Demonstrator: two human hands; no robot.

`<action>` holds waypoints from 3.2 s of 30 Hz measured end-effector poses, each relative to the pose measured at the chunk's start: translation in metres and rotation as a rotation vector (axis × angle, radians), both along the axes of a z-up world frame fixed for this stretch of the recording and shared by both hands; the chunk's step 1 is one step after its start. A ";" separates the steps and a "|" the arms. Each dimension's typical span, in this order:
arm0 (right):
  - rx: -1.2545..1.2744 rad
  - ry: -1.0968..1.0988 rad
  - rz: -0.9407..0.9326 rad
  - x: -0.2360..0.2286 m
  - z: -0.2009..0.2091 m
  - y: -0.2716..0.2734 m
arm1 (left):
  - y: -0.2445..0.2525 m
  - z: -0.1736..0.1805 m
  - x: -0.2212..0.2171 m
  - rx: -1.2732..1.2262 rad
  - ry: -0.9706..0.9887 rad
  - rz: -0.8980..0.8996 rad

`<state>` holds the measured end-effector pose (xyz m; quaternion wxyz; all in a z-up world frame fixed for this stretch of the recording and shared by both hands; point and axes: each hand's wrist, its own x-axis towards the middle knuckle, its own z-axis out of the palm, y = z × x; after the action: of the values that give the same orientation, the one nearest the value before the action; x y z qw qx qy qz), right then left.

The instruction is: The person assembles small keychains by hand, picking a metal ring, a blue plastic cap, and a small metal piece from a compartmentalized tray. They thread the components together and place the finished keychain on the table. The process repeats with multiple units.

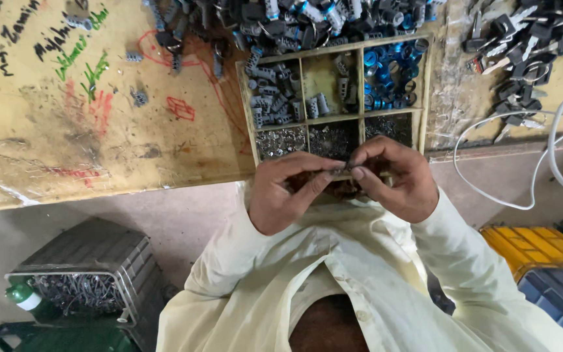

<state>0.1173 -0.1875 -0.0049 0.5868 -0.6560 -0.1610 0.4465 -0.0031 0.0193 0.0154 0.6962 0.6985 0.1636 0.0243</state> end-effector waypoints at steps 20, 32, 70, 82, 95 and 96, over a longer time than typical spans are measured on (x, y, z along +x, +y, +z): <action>-0.005 0.093 0.072 0.002 0.007 0.003 | 0.002 -0.006 0.000 -0.437 0.176 -0.029; -0.162 -0.589 0.192 0.012 0.035 0.023 | 0.011 0.022 0.007 0.179 0.249 -0.131; -0.006 -0.824 -0.220 -0.024 0.013 -0.011 | -0.060 -0.031 0.004 -1.325 0.356 0.073; -0.162 -0.866 -0.189 -0.026 0.022 -0.003 | -0.052 -0.020 0.007 -0.991 0.256 0.069; 0.129 -1.103 0.349 0.018 0.038 0.039 | 0.017 -0.010 -0.020 -0.377 0.207 -0.045; 0.130 -1.011 0.350 0.018 0.038 0.043 | 0.021 -0.012 -0.022 -0.519 0.197 -0.049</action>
<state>0.1351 -0.1443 0.0326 0.3924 -0.7150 -0.5574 0.1554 -0.0248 0.0403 0.0032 0.8331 0.4995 0.2141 -0.1033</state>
